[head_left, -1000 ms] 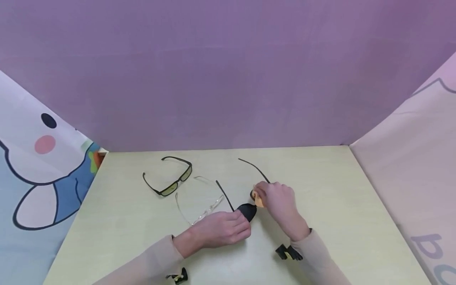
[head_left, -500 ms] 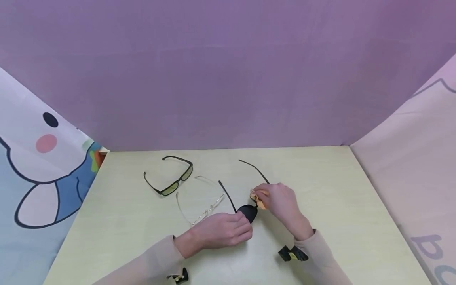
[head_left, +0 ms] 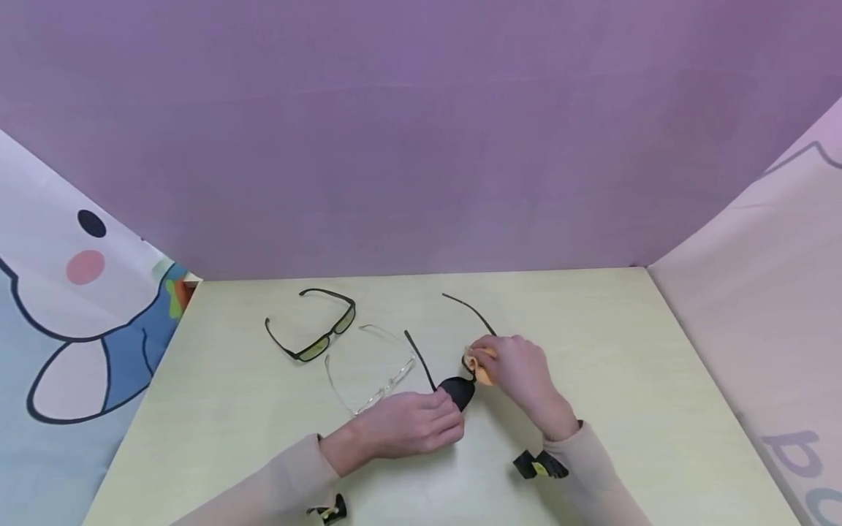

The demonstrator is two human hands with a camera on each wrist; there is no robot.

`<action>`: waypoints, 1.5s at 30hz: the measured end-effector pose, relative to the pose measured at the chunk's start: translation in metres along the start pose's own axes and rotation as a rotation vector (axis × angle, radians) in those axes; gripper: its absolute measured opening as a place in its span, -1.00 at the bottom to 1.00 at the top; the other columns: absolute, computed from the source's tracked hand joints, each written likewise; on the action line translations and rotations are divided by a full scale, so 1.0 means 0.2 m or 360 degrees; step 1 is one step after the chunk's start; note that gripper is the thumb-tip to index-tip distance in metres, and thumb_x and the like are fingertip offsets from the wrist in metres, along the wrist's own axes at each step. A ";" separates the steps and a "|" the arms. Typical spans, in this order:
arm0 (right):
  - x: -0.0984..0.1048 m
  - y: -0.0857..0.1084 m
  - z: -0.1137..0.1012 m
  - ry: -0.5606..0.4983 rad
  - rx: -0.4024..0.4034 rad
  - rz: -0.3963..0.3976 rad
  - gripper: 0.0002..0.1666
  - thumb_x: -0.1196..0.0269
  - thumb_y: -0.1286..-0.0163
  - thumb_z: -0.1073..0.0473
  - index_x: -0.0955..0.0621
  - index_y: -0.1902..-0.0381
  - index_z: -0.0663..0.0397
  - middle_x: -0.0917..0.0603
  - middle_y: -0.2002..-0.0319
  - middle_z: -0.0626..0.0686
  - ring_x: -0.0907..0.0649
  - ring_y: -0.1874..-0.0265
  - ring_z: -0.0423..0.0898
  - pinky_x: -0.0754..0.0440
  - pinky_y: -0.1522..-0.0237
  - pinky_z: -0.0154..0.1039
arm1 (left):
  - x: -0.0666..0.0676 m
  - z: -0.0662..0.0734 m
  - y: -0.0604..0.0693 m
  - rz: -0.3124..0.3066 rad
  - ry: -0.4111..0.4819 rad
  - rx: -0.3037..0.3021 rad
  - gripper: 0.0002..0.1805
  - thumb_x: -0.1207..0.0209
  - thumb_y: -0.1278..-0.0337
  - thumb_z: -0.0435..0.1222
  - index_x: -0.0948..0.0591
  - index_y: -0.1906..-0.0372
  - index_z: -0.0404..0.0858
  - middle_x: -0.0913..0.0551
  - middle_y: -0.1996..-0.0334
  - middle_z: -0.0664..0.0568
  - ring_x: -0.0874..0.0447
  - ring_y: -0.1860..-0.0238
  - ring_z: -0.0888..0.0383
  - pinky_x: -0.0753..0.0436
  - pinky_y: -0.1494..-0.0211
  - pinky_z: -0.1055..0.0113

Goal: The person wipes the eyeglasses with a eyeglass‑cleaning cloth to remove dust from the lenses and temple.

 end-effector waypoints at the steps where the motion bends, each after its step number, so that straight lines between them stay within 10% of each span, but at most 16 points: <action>1: 0.01 0.00 0.00 0.0071 0.0013 0.0050 -0.89 -0.43 -0.36 0.14 -0.81 0.20 0.00 -0.63 0.66 -0.06 -0.26 0.78 -0.24 -0.20 0.75 -0.33 | 0.00 0.00 0.00 0.0003 0.0000 0.0005 -0.76 0.11 -0.44 -0.39 -0.56 0.08 -0.09 -0.64 0.17 0.19 -0.63 0.08 0.25 -0.59 -0.20 0.38; 5: 0.03 0.01 -0.01 0.0219 0.0033 0.0151 -0.89 -0.42 -0.38 0.14 -0.80 0.20 0.02 -0.66 0.64 -0.01 -0.29 0.79 -0.22 -0.21 0.78 -0.34 | -0.01 -0.01 0.00 0.0000 0.0015 0.0026 -0.77 0.11 -0.45 -0.38 -0.56 0.08 -0.09 -0.63 0.17 0.19 -0.63 0.07 0.25 -0.60 -0.19 0.37; 15: -0.04 0.01 0.02 0.0006 -0.0086 -0.0150 -0.88 -0.42 -0.37 0.13 -0.81 0.21 0.03 -0.59 0.67 -0.06 -0.28 0.76 -0.23 -0.20 0.71 -0.35 | -0.06 -0.03 0.01 -0.0129 0.0114 0.0148 -0.57 0.28 -0.46 -0.52 -0.58 0.05 -0.12 -0.65 0.14 0.16 -0.62 0.06 0.25 -0.58 -0.20 0.37; 24: 0.01 0.03 0.02 0.0356 0.0000 0.0191 -0.88 -0.40 -0.39 0.15 -0.78 0.18 0.05 -0.64 0.67 0.04 -0.35 0.80 -0.14 -0.28 0.79 -0.27 | -0.13 0.00 0.01 -0.0394 0.0073 0.0122 -0.81 -0.09 -0.36 -0.29 -0.58 0.00 -0.06 -0.64 0.11 0.17 -0.59 0.00 0.23 -0.53 -0.32 0.33; 30: 0.04 0.04 -0.02 0.0129 0.0124 0.0285 -0.86 -0.44 -0.36 0.13 -0.78 0.16 0.02 -0.53 0.75 -0.08 -0.22 0.81 -0.28 -0.19 0.78 -0.34 | -0.11 0.01 0.01 -0.0363 0.0021 0.0067 -0.86 -0.10 -0.33 -0.24 -0.54 0.07 -0.04 -0.61 0.15 0.20 -0.55 0.07 0.23 -0.50 -0.24 0.36; 35: -0.01 0.03 0.00 0.0042 0.0076 0.0109 -0.87 -0.43 -0.37 0.13 -0.78 0.19 0.04 -0.36 0.79 -0.19 -0.18 0.80 -0.31 -0.14 0.75 -0.38 | -0.11 0.02 0.01 -0.0337 0.0047 0.0073 -0.87 -0.08 -0.34 -0.25 -0.54 0.08 -0.04 -0.61 0.14 0.19 -0.57 0.05 0.23 -0.51 -0.27 0.35; 45: -0.02 0.05 0.02 0.0348 0.0071 0.0196 -0.91 -0.40 -0.39 0.17 -0.76 0.19 0.04 -0.63 0.66 0.02 -0.39 0.80 -0.13 -0.32 0.79 -0.26 | -0.13 0.03 0.02 -0.0350 0.0095 0.0137 -0.80 0.04 -0.36 -0.34 -0.55 0.08 -0.07 -0.63 0.13 0.17 -0.59 0.03 0.23 -0.53 -0.27 0.33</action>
Point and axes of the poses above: each hand's wrist, its own y-axis away from the middle knuckle, its own x-axis out of the back of the hand, z = x × y, the point moved 10 cm from there along -y, towards the middle knuckle
